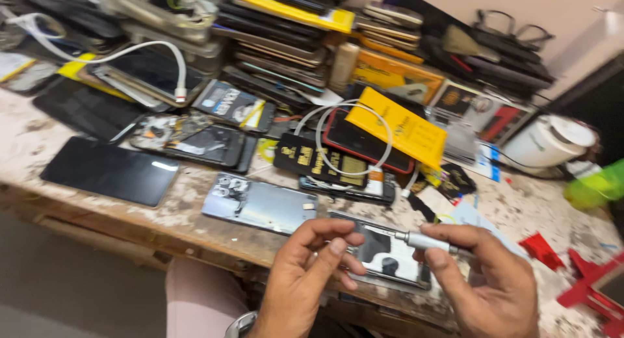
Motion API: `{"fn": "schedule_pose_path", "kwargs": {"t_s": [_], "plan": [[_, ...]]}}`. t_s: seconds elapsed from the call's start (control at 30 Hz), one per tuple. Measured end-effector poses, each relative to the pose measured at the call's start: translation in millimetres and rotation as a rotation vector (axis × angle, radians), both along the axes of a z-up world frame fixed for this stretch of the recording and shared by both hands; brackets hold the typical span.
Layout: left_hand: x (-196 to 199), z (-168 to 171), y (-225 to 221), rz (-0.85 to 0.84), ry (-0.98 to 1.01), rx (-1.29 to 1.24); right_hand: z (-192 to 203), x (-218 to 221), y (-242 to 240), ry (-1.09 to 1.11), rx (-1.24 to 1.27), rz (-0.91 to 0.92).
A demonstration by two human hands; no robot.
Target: The person uses a screwdriver to remove screws from the back of a disassembled smartphone. They then use tweezers to lift and remove a small metal bracket from the phone's interior. The person continues to remove additional screws from the device.
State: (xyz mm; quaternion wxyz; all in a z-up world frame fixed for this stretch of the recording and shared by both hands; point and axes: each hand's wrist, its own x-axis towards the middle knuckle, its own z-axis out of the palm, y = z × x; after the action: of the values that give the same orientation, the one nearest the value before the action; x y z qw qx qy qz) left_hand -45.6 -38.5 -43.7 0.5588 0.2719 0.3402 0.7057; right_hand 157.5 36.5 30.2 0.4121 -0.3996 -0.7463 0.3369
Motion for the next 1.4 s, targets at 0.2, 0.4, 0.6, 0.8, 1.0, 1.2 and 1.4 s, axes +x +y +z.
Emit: {"fn": "schedule_pose_path", "kwargs": {"t_s": [0.2,0.4,0.6,0.8,1.0,1.2,1.4], "plan": [[32,14,16,-0.185,-0.023,0.037,-20,39,-15,0.106,-0.071,-0.087],[45,11,21,-0.203,0.031,0.047,-29,52,-15,0.163,-0.07,-0.116],[48,13,25,-0.191,0.098,0.008,-28,55,-14,0.145,0.017,-0.097],[48,15,25,-0.198,0.191,-0.01,-20,58,-17,0.066,0.102,-0.106],[45,18,23,-0.22,0.264,-0.009,-13,58,-19,-0.015,0.192,-0.101],[41,20,23,-0.209,0.306,-0.034,-11,56,-19,-0.003,0.266,-0.099],[41,21,21,-0.23,0.347,-0.048,-10,53,-23,-0.003,0.245,-0.099]]}}
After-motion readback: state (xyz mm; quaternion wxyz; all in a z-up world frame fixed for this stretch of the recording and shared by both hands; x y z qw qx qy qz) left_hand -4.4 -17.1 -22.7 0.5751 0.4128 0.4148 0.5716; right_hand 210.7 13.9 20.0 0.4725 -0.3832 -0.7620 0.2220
